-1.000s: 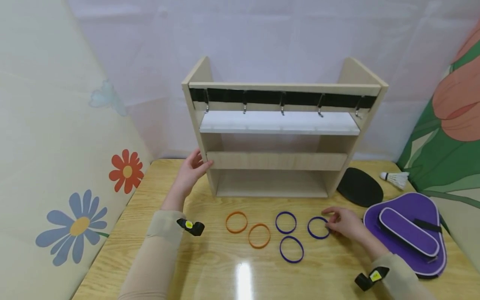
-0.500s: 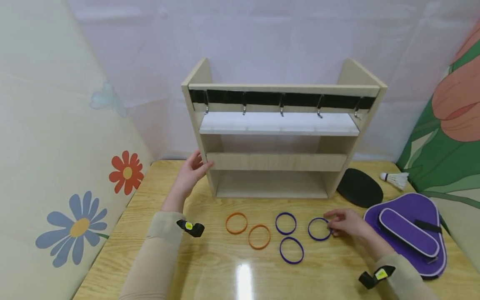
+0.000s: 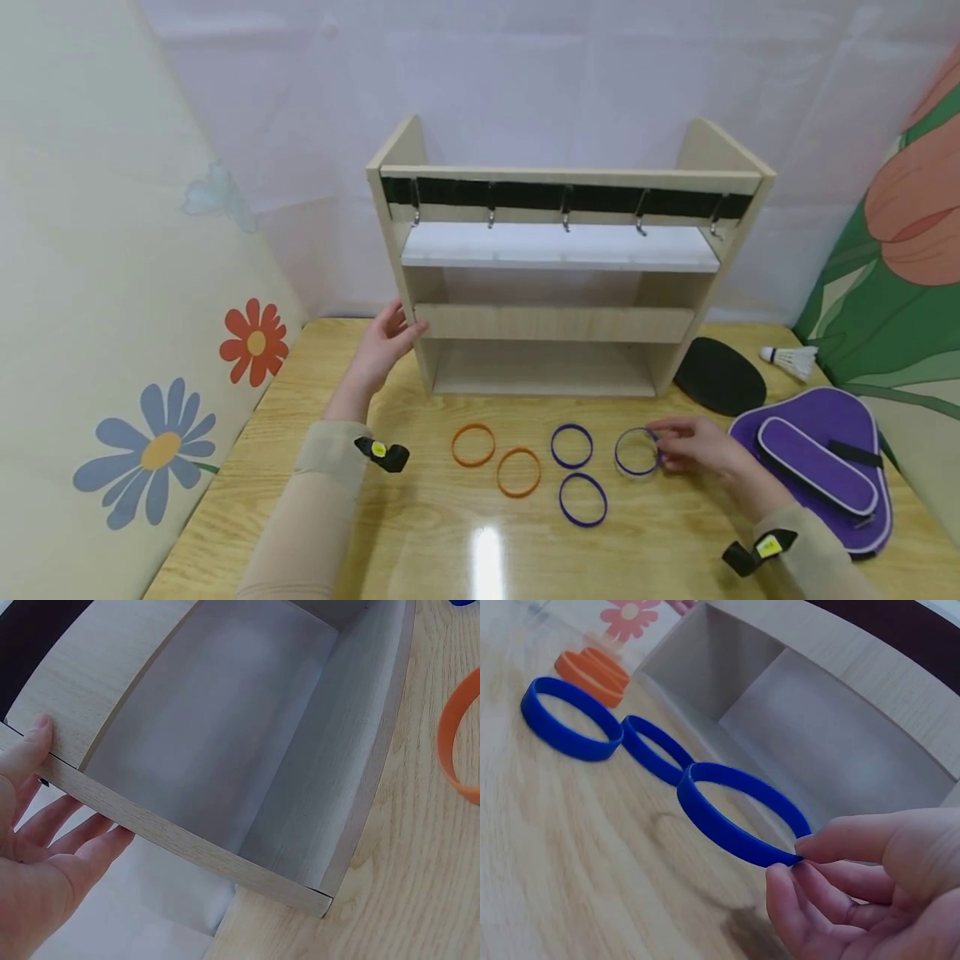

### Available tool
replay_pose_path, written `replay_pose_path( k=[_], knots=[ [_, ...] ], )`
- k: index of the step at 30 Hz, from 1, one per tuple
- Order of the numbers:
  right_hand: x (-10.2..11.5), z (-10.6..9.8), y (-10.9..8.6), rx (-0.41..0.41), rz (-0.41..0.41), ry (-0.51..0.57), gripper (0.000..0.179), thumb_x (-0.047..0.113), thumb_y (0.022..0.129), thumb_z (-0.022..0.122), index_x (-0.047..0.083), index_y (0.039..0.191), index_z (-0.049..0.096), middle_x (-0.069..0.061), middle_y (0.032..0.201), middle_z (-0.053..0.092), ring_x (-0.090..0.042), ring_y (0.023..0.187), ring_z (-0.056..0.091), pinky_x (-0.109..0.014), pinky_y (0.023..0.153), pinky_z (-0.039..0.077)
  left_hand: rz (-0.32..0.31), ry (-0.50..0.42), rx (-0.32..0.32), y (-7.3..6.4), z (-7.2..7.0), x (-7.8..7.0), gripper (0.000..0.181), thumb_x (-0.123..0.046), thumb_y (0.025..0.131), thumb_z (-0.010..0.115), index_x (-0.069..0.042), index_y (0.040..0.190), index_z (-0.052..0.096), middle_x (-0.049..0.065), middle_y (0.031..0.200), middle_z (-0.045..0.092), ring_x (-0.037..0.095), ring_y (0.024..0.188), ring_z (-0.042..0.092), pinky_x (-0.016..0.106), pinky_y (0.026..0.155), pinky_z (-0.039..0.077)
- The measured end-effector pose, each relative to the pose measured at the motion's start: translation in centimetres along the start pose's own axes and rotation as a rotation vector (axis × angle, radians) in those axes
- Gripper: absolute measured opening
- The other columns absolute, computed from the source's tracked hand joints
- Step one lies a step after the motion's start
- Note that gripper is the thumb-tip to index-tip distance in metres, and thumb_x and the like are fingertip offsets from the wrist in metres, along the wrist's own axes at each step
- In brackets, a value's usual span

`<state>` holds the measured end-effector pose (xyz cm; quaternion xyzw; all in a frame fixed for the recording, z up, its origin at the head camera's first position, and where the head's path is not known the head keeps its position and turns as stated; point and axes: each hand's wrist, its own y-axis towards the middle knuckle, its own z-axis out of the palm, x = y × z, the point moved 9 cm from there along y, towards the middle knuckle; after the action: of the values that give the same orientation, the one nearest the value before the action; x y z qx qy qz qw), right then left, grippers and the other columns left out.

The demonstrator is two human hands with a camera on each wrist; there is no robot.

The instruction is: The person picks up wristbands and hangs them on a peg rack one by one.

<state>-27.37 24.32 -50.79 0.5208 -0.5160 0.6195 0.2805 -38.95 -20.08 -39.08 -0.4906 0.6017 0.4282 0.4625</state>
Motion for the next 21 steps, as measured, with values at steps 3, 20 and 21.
replay_pose_path(
  k=[3,20,21],
  knots=[
    [0.5,0.2,0.0,0.019,-0.008,0.052,0.041,0.002,0.097,0.058,-0.015,0.134,0.050,0.003,0.087,0.068,-0.007,0.074,0.066,-0.022,0.070,0.058,0.002,-0.001,-0.001,0.1,-0.1,0.0,0.072,-0.029,0.098,0.064,-0.020,0.158,0.026,0.012,0.161,0.032,0.034,0.145,0.034,0.056,0.115,0.032],
    [2.7,2.4,0.9,0.076,-0.052,0.139,0.034,-0.001,0.097,0.057,-0.014,0.128,0.054,0.001,0.089,0.070,-0.010,0.082,0.070,-0.023,0.077,0.059,0.005,-0.022,-0.004,-0.2,0.0,-0.1,0.069,-0.029,0.098,0.063,-0.022,0.157,0.027,0.011,0.161,0.032,0.034,0.146,0.033,0.057,0.115,0.031],
    [2.9,2.6,1.0,0.075,-0.052,0.150,0.034,-0.001,0.096,0.057,-0.013,0.128,0.054,0.000,0.089,0.071,-0.010,0.082,0.070,-0.023,0.076,0.059,0.001,-0.023,-0.008,-0.2,0.0,0.0,0.069,-0.029,0.098,0.063,-0.023,0.157,0.028,0.011,0.161,0.033,0.034,0.146,0.033,0.057,0.115,0.032]
  ],
)
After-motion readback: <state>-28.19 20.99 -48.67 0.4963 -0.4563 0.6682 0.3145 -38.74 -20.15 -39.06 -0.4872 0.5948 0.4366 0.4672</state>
